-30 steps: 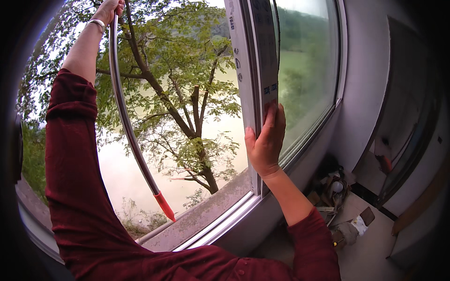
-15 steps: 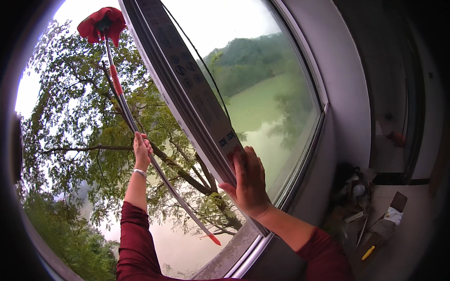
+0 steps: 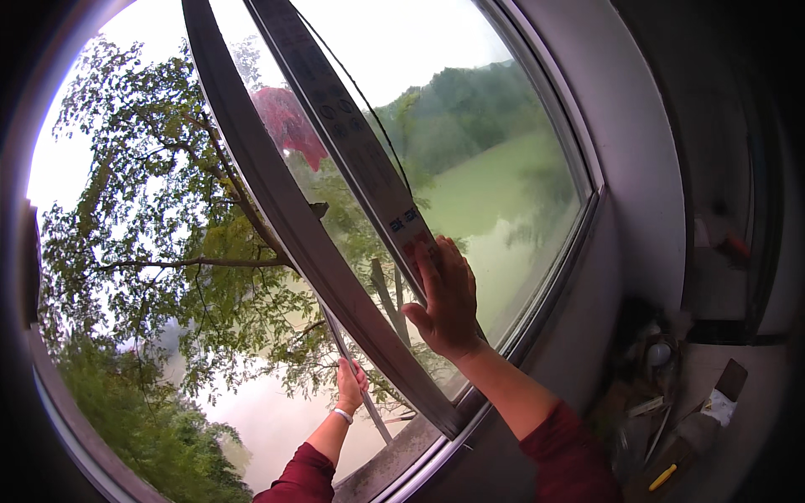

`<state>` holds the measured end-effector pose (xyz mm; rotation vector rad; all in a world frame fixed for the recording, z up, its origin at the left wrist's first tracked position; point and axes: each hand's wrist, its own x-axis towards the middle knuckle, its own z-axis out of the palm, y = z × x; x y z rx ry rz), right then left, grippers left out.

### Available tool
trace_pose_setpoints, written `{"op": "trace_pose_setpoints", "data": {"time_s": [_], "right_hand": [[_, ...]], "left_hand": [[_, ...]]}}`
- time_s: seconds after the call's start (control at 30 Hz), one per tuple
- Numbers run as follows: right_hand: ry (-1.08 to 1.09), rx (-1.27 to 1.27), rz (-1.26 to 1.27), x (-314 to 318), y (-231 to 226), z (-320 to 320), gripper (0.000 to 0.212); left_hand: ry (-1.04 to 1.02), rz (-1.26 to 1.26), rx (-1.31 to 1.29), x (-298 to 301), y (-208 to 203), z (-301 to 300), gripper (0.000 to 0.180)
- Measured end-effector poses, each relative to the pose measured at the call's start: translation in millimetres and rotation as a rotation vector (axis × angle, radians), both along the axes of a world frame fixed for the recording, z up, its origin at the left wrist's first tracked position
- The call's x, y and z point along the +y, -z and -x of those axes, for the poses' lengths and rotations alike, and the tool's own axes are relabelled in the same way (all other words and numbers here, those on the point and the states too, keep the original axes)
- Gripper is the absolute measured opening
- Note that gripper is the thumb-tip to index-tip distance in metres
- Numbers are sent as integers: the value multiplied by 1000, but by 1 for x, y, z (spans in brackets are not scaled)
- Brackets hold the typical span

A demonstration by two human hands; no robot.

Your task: The person wrings out a red cloth in a bucket, then uses a long-handled mop with the cloth attached to wipe the exterior surface of a large window. The person opens the window to reach the outside glass and continues wiping different sections of the window.

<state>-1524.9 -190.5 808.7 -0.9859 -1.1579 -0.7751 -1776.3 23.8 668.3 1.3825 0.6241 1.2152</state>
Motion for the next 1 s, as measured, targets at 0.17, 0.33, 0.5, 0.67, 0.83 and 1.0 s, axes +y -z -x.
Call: {"op": "trace_pose_setpoints", "data": {"time_s": [0.17,0.33,0.5,0.67,0.83,1.0], "right_hand": [[28,-70,-66,15,3,-49,68],[250,-42,-18,27,3,-96,58],[-363,-252,-104,-53,7,37,29],[-211,62,246,4,51,152,70],[-647,524,477,89,71,153,45],[-525,425,317,82,113,168,33]], "left_hand": [[53,13,31,-14,36,8,47],[121,-9,45,-32,67,-3,50],[111,-24,46,-45,78,5,49],[72,-164,207,-63,80,-3,54],[386,-63,299,-84,80,21,67],[268,-254,-24,-86,-81,-27,64]]}}
